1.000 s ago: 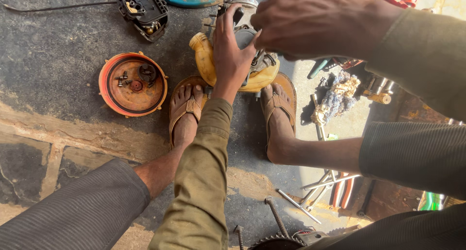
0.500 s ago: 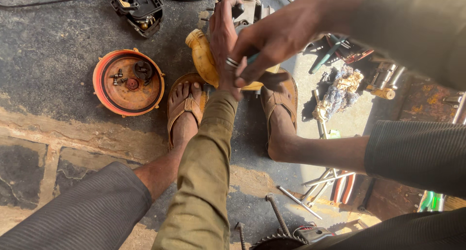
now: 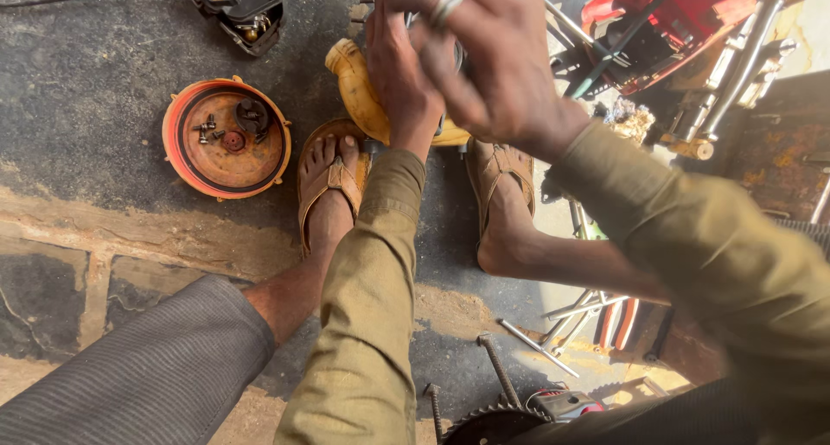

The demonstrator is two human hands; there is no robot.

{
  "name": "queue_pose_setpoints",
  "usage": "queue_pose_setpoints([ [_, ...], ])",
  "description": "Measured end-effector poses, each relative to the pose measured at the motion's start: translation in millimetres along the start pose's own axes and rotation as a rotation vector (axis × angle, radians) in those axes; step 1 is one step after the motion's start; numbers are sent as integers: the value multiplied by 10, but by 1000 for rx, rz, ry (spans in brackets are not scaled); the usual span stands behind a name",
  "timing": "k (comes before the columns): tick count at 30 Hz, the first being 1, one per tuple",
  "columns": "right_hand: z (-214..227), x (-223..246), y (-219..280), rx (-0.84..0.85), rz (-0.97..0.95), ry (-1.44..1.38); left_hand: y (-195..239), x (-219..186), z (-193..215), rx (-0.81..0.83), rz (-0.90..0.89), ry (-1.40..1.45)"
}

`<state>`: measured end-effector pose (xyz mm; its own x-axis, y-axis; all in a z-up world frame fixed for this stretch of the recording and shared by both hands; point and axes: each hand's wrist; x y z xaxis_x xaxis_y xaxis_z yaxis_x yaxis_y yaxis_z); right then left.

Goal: The person disassembles and reassembles parts of a small engine, using a screwdriver and by hand, handling the carburetor, fuel tank, and various housing components.

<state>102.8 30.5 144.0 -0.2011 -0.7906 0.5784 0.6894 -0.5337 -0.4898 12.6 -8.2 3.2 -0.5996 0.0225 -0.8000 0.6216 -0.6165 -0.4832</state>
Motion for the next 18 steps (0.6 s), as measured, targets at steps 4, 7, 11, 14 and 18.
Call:
queue_pose_setpoints([
  [4, 367, 118, -353, 705, 188, 535, -56, 11, -13, 49, 52, -19],
  [7, 378, 204, -398, 832, -185, 528, -9, -51, 75, 105, 102, -6],
  [11, 369, 74, -361, 674, 121, 11, -43, -3, 50, 72, 56, 23],
  [14, 503, -34, -384, 832, -211, -600, -15, 48, 23, 46, 28, -1],
  [18, 358, -56, -103, 311, -736, -1309, 7, -10, 2, 45, 77, -74],
])
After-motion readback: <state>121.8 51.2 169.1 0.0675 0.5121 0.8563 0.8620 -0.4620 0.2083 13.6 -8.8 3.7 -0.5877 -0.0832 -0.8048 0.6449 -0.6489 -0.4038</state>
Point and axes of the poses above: each hand's wrist, its own y-axis away from the middle knuckle, its own z-axis out of the back of the hand, x = y × z, and after that the axes turned 7 degrees about -y, right-handed
